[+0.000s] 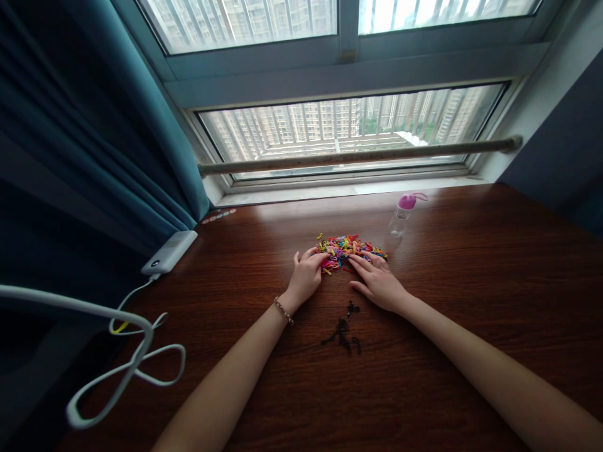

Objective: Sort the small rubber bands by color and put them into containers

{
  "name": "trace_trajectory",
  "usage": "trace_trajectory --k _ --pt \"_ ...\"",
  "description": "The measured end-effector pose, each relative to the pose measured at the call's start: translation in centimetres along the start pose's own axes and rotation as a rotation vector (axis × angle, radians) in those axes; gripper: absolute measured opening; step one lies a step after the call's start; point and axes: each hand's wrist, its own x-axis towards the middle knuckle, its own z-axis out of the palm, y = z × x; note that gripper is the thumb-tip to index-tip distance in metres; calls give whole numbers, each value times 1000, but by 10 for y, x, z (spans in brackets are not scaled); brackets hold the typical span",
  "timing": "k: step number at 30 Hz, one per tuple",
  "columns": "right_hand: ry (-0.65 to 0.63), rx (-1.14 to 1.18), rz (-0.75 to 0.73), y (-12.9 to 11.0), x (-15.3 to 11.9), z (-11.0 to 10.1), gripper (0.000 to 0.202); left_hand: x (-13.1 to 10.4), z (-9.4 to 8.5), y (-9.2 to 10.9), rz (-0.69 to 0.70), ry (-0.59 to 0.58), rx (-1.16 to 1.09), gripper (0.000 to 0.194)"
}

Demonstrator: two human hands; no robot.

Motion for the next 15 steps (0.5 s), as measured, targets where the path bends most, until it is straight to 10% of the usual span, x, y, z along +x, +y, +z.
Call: trace_trajectory --k 15 --pt "277 261 134 19 3 4 40 0 0 -7 -132 98 -16 33"
